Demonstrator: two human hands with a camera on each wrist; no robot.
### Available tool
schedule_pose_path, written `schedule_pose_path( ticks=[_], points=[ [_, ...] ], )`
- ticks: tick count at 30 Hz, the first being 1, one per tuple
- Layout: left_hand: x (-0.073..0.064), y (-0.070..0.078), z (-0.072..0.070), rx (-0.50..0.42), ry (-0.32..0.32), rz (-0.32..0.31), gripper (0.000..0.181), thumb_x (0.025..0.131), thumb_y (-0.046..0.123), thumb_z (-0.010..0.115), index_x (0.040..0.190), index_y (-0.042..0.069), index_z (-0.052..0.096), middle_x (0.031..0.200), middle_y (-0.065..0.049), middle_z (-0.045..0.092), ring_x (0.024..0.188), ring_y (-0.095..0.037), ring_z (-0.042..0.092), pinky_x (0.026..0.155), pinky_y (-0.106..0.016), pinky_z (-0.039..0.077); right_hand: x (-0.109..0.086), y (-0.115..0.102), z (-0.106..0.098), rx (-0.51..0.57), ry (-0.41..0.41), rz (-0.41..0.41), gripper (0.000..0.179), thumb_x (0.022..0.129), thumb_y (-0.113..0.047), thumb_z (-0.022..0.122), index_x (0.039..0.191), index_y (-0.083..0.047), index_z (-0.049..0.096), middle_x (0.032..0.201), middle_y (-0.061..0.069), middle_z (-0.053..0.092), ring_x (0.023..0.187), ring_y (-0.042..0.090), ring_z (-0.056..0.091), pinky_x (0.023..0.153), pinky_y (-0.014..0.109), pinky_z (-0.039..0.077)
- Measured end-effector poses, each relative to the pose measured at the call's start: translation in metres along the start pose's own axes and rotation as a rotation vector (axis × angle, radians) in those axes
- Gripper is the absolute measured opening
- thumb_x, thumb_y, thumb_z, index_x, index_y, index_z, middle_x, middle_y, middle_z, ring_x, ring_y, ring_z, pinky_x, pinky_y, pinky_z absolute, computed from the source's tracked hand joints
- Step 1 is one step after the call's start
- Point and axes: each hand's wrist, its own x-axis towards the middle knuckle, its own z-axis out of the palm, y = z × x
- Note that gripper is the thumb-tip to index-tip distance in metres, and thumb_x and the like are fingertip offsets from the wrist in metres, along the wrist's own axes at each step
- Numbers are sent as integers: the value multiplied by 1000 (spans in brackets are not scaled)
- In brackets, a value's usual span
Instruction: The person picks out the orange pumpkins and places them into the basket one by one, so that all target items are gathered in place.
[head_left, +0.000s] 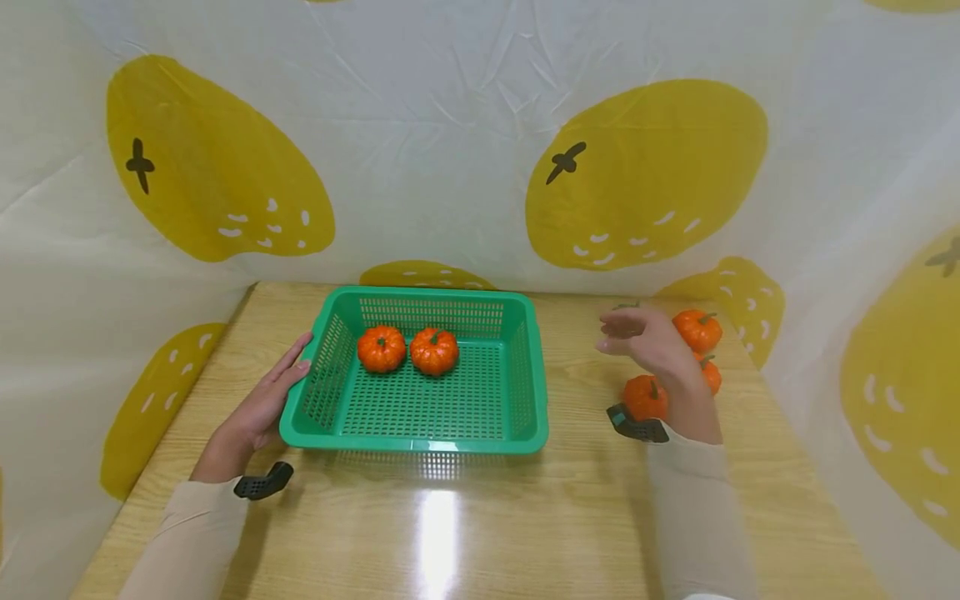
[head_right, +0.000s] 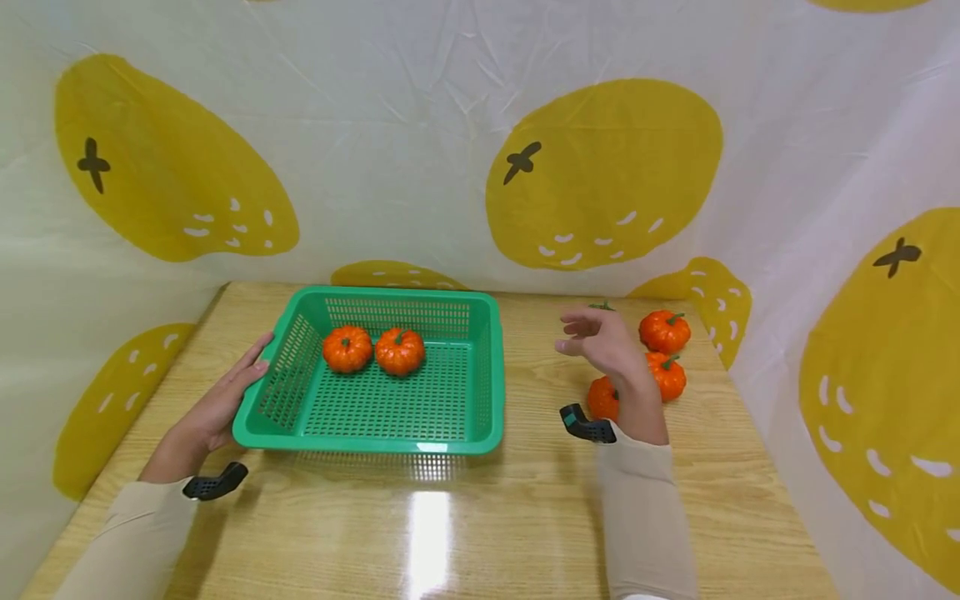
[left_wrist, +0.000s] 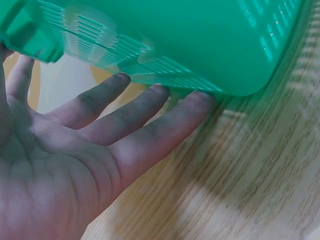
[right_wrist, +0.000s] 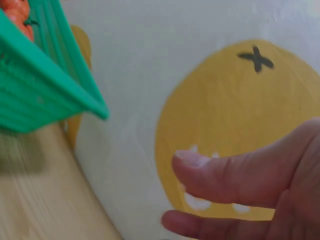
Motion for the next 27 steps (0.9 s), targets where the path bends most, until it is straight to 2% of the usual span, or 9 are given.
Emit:
schedule_pose_path(
  ticks=[5, 10, 16, 21, 27],
  points=[
    [-1, 0, 0, -11, -3, 1, 61, 114, 43, 36, 165, 49, 4, 146, 7, 39, 109, -11, 67, 88, -35, 62, -8, 15, -10, -82, -35, 30, 63, 98, -22, 73, 151, 4, 49, 152, 30, 51, 141, 48, 47, 114, 64, 41],
    [0, -1, -1, -26, -14, 13, 61, 114, 41, 36, 166, 48, 4, 141, 12, 43, 108, -11, 67, 88, -33, 62, -16, 27, -16, -133, -46, 51, 63, 98, -21, 73, 151, 4, 48, 150, 33, 51, 137, 51, 49, 110, 63, 45],
    [0, 0, -1, -26, -17, 16, 61, 114, 41, 36, 166, 47, 3, 140, 12, 43, 109, -10, 67, 88, -33, 61, -22, 38, -20, -213, -65, 61, 66, 96, -24, 76, 149, 6, 50, 146, 36, 53, 134, 55, 51, 109, 65, 45],
    [-1, 1, 0, -25, -16, 10, 62, 114, 42, 36, 166, 47, 3, 143, 11, 41, 110, -10, 66, 89, -33, 61, -27, 48, -18, -238, -108, 71, 66, 94, -15, 75, 147, 12, 47, 147, 40, 48, 135, 58, 48, 109, 66, 44],
    [-1, 2, 0, -31, -21, 8, 62, 114, 42, 36, 166, 47, 3, 144, 9, 41, 111, -11, 66, 89, -34, 61, -33, 60, -12, -312, -104, 92, 72, 85, -9, 77, 146, 14, 46, 144, 42, 49, 131, 59, 49, 107, 68, 43]
  ],
)
